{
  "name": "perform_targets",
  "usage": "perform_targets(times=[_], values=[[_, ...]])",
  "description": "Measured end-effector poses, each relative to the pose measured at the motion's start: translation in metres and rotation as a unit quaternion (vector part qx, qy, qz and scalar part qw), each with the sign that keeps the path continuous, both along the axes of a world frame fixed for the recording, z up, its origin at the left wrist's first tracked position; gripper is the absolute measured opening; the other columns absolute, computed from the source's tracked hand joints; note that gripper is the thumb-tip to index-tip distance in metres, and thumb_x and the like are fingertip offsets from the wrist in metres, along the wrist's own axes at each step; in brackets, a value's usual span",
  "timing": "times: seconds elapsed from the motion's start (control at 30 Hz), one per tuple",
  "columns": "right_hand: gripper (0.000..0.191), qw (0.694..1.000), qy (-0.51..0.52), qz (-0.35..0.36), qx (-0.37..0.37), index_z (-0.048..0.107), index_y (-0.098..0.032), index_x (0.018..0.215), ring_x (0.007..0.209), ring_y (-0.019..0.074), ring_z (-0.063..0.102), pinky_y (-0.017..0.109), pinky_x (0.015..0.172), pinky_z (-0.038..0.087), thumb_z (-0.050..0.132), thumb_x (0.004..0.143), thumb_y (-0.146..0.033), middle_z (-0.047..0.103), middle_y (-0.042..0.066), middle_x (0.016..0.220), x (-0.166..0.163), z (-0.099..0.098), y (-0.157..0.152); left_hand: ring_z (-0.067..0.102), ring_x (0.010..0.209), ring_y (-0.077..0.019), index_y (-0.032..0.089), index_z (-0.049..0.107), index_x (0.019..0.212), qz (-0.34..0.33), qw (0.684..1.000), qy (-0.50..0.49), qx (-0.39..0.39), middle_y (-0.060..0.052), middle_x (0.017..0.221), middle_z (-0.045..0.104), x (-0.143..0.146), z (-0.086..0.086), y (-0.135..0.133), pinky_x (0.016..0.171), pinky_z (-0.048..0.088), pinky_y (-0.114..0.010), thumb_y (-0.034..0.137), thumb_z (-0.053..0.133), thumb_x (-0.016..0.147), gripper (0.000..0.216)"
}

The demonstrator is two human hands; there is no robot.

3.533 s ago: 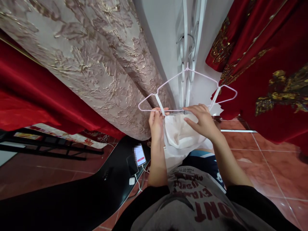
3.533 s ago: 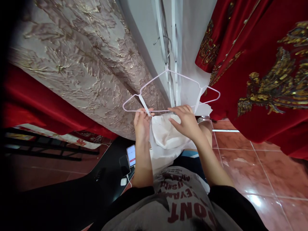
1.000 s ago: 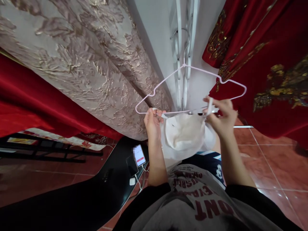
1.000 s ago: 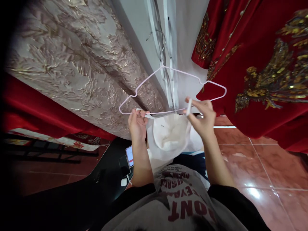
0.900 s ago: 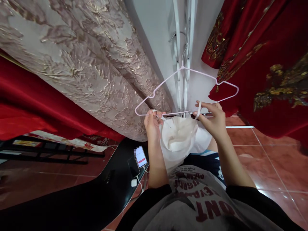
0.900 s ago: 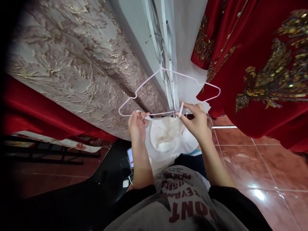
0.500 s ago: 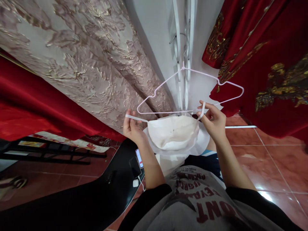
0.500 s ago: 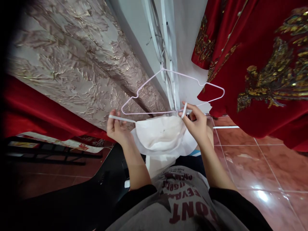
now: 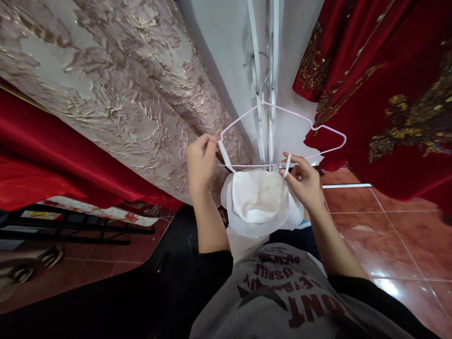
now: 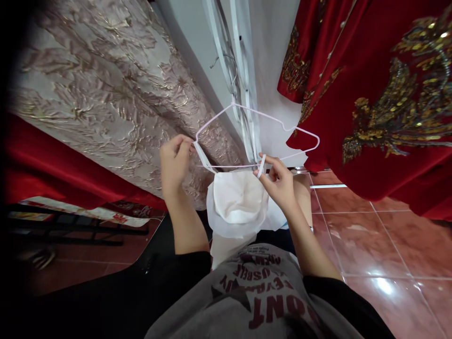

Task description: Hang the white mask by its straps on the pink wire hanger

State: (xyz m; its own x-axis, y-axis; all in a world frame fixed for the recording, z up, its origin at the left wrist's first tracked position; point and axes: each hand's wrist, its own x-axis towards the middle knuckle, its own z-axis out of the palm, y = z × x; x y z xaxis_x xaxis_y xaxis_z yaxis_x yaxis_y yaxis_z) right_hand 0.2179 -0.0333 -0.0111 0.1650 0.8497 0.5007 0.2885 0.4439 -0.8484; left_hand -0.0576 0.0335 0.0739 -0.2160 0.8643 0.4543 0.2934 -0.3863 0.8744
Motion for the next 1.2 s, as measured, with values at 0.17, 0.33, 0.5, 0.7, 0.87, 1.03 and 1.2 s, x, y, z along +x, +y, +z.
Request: perform_targets(times=[0.17, 0.33, 0.5, 0.7, 0.87, 1.03, 1.2], values=[[0.042, 1.0, -0.011, -0.005, 0.006, 0.074, -0.028, 0.132, 0.06, 0.0103, 0.039, 0.03, 0.058, 0.038, 0.079, 0.092, -0.041, 0.065, -0.001, 0.092, -0.003, 0.001, -0.002, 0.073, 0.077, -0.0146, 0.022, 0.071, 0.095, 0.043, 0.961, -0.273, -0.011, -0.001, 0.086, 0.077, 0.01, -0.056, -0.005, 0.08, 0.055, -0.026, 0.03, 0.081, 0.092, 0.013], [0.046, 1.0, -0.022, -0.005, 0.019, 0.071, -0.03, 0.137, 0.06, 0.0093, 0.04, 0.032, 0.062, 0.045, 0.077, 0.093, -0.042, 0.069, 0.004, 0.113, -0.004, -0.005, 0.001, 0.08, 0.101, -0.0194, 0.021, 0.068, 0.1, -0.018, 0.912, -0.408, -0.031, -0.008, 0.095, 0.082, 0.053, -0.091, -0.02, 0.097, 0.056, -0.031, 0.043, 0.078, 0.094, 0.025], [0.074, 0.991, 0.002, -0.107, 0.074, 0.054, -0.033, 0.155, 0.092, 0.02, 0.066, 0.039, 0.08, 0.059, 0.079, 0.088, -0.047, 0.061, 0.011, 0.143, 0.027, -0.024, 0.004, 0.077, 0.076, -0.0169, 0.021, 0.064, 0.09, -0.006, 0.929, -0.37, 0.012, -0.003, 0.079, 0.078, 0.056, -0.088, -0.021, 0.085, 0.058, -0.03, 0.047, 0.083, 0.087, 0.033], [0.079, 0.975, 0.014, -0.204, 0.084, 0.065, -0.022, 0.138, 0.118, 0.0297, 0.07, 0.051, 0.103, 0.058, 0.092, 0.07, -0.051, 0.067, 0.017, 0.139, 0.095, -0.012, 0.024, 0.069, 0.062, -0.0142, 0.02, 0.064, 0.084, -0.041, 0.918, -0.395, 0.004, -0.003, 0.076, 0.078, 0.049, -0.086, -0.028, 0.072, 0.056, -0.027, 0.045, 0.09, 0.078, 0.037], [0.068, 0.984, -0.039, -0.14, 0.103, 0.074, -0.021, 0.119, 0.101, 0.0253, 0.075, 0.05, 0.101, 0.06, 0.1, 0.061, -0.046, 0.077, 0.013, 0.114, 0.119, 0.025, 0.038, 0.062, 0.059, -0.012, 0.02, 0.06, 0.082, -0.052, 0.909, -0.414, -0.023, -0.004, 0.076, 0.077, 0.053, -0.086, -0.029, 0.066, 0.051, -0.024, 0.036, 0.086, 0.082, 0.031], [0.079, 0.991, 0.024, -0.092, 0.092, 0.076, -0.022, 0.122, 0.102, 0.0273, 0.076, 0.053, 0.102, 0.061, 0.104, 0.054, -0.049, 0.078, 0.014, 0.115, 0.124, 0.026, 0.036, 0.057, 0.058, -0.0108, 0.02, 0.06, 0.082, -0.038, 0.91, -0.412, -0.023, -0.005, 0.075, 0.076, 0.052, -0.084, -0.027, 0.067, 0.048, -0.023, 0.034, 0.084, 0.084, 0.027], [0.071, 0.995, -0.007, -0.052, 0.084, 0.078, -0.023, 0.123, 0.105, 0.0273, 0.078, 0.049, 0.101, 0.062, 0.102, 0.061, -0.046, 0.08, 0.013, 0.121, 0.106, 0.043, 0.035, 0.054, 0.058, -0.0109, 0.02, 0.06, 0.079, -0.027, 0.921, -0.388, -0.027, -0.004, 0.073, 0.075, 0.048, -0.082, -0.027, 0.066, 0.048, -0.024, 0.037, 0.084, 0.084, 0.03]])
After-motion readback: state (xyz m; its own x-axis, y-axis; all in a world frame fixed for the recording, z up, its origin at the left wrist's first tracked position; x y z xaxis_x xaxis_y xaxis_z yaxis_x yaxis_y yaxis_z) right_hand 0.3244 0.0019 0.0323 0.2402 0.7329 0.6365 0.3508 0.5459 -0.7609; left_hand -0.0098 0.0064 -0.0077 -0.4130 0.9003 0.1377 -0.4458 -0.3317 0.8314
